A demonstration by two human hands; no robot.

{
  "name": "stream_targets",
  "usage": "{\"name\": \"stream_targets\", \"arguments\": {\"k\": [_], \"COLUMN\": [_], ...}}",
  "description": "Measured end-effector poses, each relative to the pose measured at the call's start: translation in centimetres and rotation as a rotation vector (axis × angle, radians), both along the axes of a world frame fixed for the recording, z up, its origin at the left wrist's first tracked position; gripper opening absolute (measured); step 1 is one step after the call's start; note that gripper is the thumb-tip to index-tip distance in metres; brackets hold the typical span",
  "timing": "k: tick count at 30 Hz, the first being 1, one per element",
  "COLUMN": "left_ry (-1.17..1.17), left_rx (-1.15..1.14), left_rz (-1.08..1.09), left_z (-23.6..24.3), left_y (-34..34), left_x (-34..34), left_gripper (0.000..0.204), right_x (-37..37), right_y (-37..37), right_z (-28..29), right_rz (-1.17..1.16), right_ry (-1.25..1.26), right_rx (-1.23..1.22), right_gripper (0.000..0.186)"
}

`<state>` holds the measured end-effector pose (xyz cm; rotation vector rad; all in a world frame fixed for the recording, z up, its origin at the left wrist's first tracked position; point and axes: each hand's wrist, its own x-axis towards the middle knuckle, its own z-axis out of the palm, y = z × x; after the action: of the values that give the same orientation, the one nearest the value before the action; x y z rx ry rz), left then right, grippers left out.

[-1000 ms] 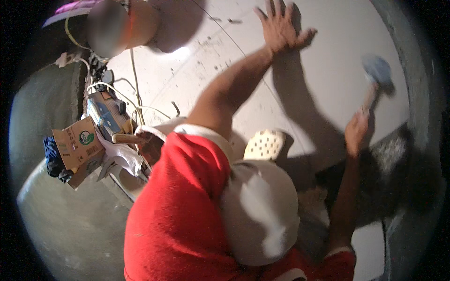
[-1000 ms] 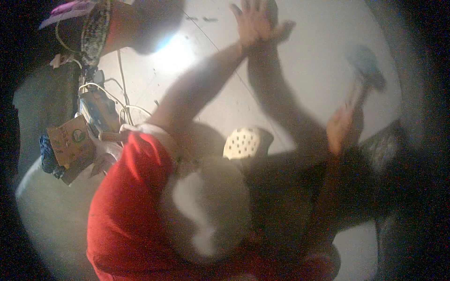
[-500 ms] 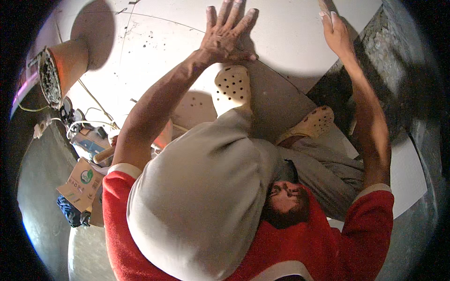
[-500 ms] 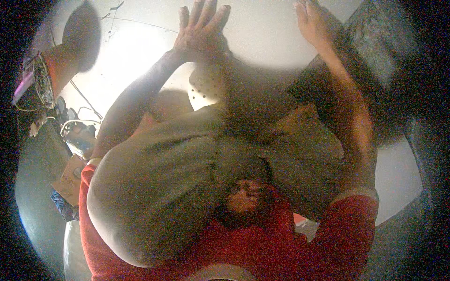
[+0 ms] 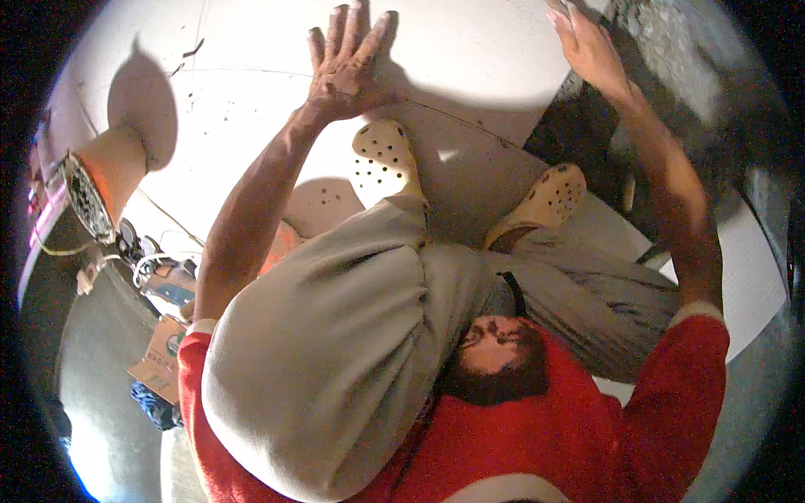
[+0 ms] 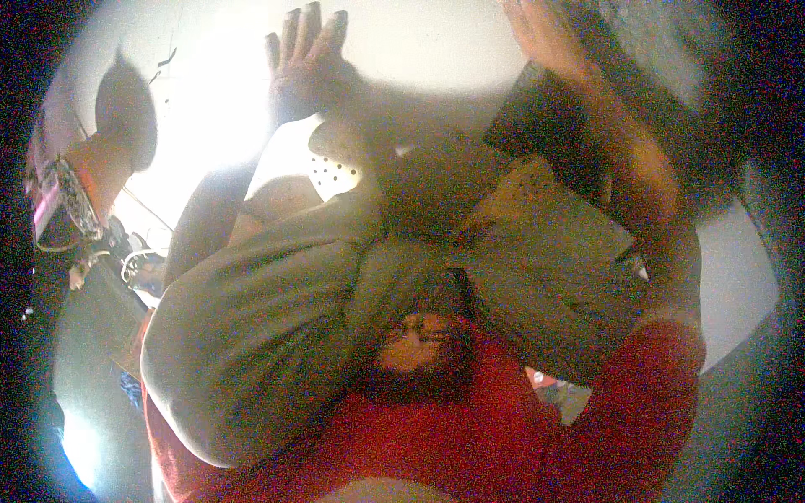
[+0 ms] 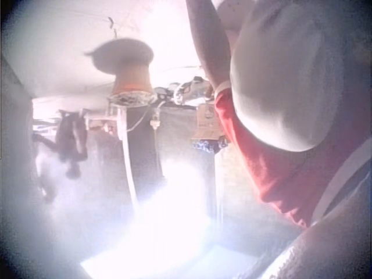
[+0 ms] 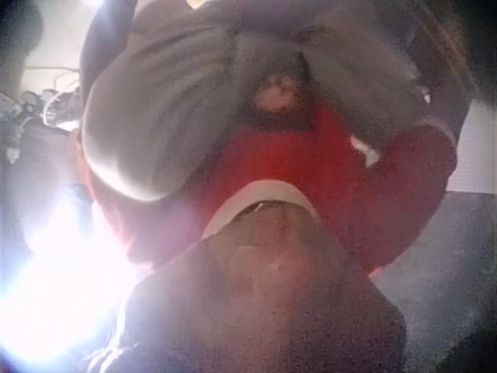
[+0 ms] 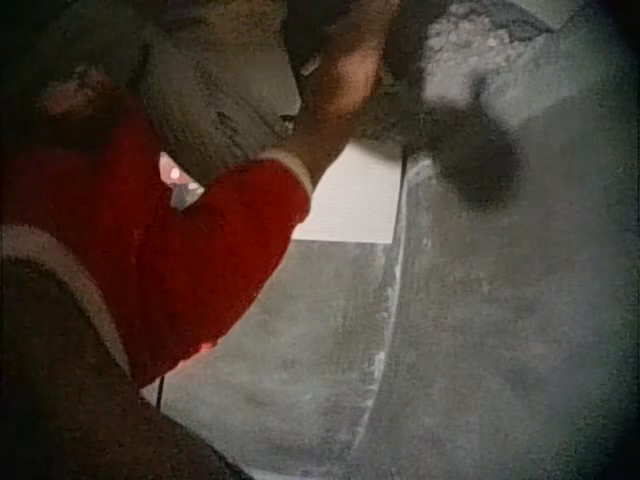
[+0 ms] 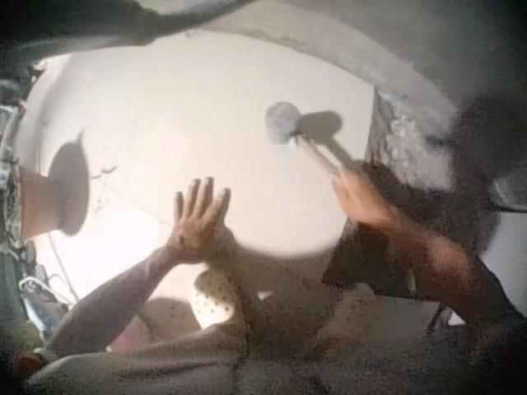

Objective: The person spreads cement on the floor using a trowel, places a large white tile, and taps it with a rubber mallet to level it. They then insert tile spacers between tiles to maintain even gaps.

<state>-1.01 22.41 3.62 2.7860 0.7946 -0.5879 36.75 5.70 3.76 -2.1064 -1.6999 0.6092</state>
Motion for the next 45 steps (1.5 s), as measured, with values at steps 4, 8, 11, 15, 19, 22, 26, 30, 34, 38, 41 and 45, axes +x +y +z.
{"name": "stream_targets", "arguments": {"k": [4,8,11,15,19,22,26,30,34,38,41,45], "left_ry": [-0.374,-0.457,-0.393,-0.346,-0.342,-0.324,-0.329,-0.301,-0.321,-0.343,-0.358,-0.418], "left_rx": [0.028,0.069,0.191,0.246,0.234,0.214,0.227,0.252,0.232,0.163,0.189,0.317], "left_rz": [0.024,0.001,-0.021,0.003,0.05,0.08,0.102,0.131,0.213,0.383,0.456,0.452], "left_z": [-0.6,-0.3,-0.4,-0.7,-0.3,0.0,-0.3,-1.0,-0.1,1.4,1.2,-0.5], "left_y": [0.3,2.7,6.1,11.1,14.7,16.1,17.1,18.8,21.3,25.6,28.0,29.2], "left_x": [0.1,3.4,7.6,12.1,15.1,15.8,15.7,16.6,16.6,16.7,16.7,16.9], "left_gripper": [0.132,0.138,0.136,0.132,0.131,0.13,0.131,0.131,0.128,0.117,0.117,0.121], "right_x": [-0.3,-2.6,-3.6,-2.3,0.3,0.7,0.3,3.2,5.5,5.2,5.2,4.4], "right_y": [0.1,0.6,2.1,4.7,6.0,6.0,5.8,5.5,3.7,4.0,4.9,5.1], "right_z": [0.9,2.1,2.5,2.2,2.1,2.3,1.9,-0.9,-4.3,-3.6,0.3,3.1], "right_rz": [0.022,-0.271,-0.354,-0.444,-0.478,-0.595,-0.734,-0.636,-0.434,-0.577,-0.665,-0.772], "right_ry": [-0.184,-0.032,-0.038,-0.04,0.009,0.054,-0.059,-0.064,-0.202,-0.059,0.209,0.118], "right_rx": [-0.284,-0.118,0.038,0.083,0.001,0.012,0.023,-0.039,0.174,0.092,-0.071,-0.033], "right_gripper": [0.048,0.048,0.035,0.034,0.038,0.041,0.043,0.037,0.031,0.035,0.043,0.048]}}
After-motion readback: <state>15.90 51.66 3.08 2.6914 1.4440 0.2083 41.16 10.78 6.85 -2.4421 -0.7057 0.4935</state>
